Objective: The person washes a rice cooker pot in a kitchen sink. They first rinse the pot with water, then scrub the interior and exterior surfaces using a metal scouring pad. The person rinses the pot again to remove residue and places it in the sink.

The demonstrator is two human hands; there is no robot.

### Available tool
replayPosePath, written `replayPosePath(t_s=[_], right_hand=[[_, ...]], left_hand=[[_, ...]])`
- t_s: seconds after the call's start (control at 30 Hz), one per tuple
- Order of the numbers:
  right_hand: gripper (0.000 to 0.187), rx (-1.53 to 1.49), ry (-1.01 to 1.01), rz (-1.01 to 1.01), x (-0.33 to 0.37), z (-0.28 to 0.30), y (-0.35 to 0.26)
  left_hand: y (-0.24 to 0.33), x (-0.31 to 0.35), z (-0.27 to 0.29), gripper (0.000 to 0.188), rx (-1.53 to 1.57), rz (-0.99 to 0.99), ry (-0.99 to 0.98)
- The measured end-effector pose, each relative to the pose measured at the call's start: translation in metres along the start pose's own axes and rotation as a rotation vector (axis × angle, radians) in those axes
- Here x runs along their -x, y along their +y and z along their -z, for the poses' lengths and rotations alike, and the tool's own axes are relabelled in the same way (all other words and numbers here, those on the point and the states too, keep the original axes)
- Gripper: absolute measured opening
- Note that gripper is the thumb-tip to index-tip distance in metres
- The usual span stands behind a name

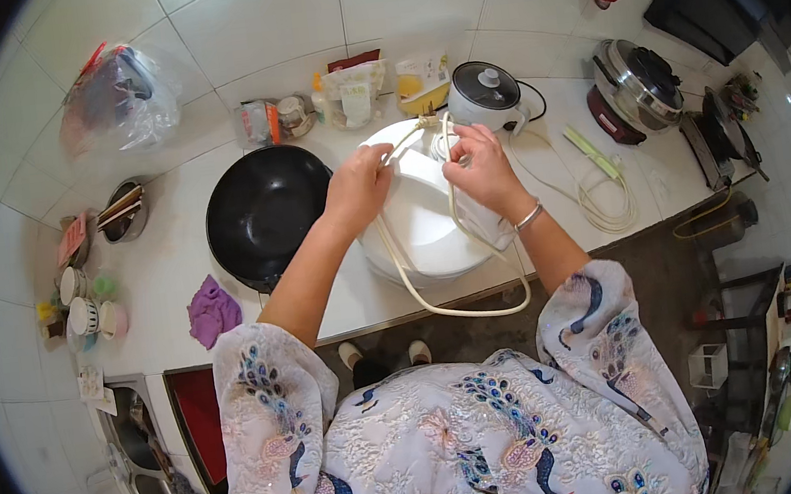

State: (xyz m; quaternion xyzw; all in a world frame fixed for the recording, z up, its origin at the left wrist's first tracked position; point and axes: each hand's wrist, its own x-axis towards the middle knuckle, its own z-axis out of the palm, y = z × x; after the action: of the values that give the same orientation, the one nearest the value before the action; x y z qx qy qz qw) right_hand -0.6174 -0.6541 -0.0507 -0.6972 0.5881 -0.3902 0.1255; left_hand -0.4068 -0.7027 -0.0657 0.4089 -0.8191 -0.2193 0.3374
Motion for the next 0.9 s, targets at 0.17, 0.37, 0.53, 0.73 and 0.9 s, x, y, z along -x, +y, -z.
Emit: replayPosePath(t_s=[0.17,0.37,0.53,0.73,0.9], right_hand=[[0.014,0.163,0.022,0.176,0.036,-0.011,-0.060],[0.016,0.232,-0.037,0.138,0.066,-0.029,-0.073],[0.033,0.300,-0.198,0.234,0.070,-0.008,-0.060],[0.042,0.304,-0.251,0.188,0.071,0.002,-0.066],[0.048,0.360,-0.309,0.231,0.085,0.010,-0.072]], left_hand=[[-0.008,-0.038,-0.011,0.025,0.044,-0.090,0.006],[-0.022,-0.073,-0.017,0.026,0.032,-0.192,-0.166],[-0.035,-0.063,-0.006,0.024,0.219,0.035,-0.198],[-0.007,-0.036,-0.006,0.031,0.365,0.076,0.079],[0.032,0.007,-0.019,0.060,-0.032,-0.049,0.140]])
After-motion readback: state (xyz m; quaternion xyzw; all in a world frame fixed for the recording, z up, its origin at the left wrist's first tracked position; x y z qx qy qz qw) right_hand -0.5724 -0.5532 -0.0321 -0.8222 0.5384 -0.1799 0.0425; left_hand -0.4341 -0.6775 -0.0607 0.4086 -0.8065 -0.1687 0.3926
